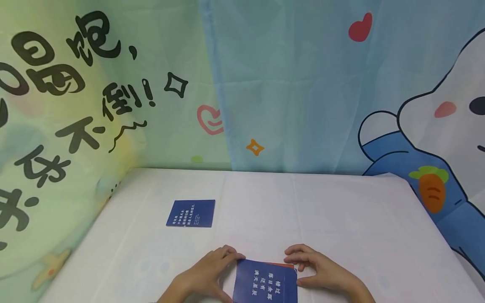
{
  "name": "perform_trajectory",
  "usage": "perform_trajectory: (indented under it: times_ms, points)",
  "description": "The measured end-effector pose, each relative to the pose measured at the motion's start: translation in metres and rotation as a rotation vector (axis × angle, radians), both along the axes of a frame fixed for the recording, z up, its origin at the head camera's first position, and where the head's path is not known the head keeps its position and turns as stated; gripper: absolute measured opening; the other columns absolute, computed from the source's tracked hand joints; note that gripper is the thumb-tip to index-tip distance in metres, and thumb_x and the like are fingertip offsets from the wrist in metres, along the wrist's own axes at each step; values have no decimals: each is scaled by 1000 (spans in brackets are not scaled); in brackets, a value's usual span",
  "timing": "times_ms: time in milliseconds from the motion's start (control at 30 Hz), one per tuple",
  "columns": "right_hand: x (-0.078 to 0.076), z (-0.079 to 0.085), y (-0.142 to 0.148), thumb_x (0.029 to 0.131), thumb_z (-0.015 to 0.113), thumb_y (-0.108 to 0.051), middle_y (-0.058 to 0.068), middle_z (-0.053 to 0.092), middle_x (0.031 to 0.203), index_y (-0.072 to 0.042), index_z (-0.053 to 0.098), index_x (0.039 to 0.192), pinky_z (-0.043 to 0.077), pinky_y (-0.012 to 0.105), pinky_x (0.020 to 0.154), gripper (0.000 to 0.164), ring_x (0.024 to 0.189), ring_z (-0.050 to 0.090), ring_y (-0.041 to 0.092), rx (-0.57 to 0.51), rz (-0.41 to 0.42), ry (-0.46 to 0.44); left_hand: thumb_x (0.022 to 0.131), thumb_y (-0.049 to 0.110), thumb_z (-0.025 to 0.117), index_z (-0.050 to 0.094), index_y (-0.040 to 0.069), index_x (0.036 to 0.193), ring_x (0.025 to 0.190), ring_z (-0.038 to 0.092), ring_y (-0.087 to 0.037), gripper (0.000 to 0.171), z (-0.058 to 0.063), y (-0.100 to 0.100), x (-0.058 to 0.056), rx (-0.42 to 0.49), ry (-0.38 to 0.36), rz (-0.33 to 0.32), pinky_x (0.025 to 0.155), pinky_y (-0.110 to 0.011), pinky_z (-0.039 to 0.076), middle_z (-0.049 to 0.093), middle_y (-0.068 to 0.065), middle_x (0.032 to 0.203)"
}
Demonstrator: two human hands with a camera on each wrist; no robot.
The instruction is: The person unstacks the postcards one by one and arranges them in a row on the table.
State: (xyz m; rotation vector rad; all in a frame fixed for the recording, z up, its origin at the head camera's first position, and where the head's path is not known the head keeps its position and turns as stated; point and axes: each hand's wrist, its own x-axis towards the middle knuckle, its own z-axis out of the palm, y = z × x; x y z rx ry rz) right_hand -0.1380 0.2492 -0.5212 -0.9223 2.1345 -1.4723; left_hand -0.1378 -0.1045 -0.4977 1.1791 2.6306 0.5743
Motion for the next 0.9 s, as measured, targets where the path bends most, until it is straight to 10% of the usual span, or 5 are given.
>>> perform_trajectory:
  times_ms: [900]
  points:
    - [-1, -4, 3, 89, 62, 8, 18, 56, 112, 11, 52, 127, 52, 24, 79, 39, 93, 58, 16, -203, -3, 0, 59, 33, 94, 42, 10, 139, 88, 46, 2, 98, -9, -9, -13, 274, -265, 22, 80, -14, 42, 50, 10, 104]
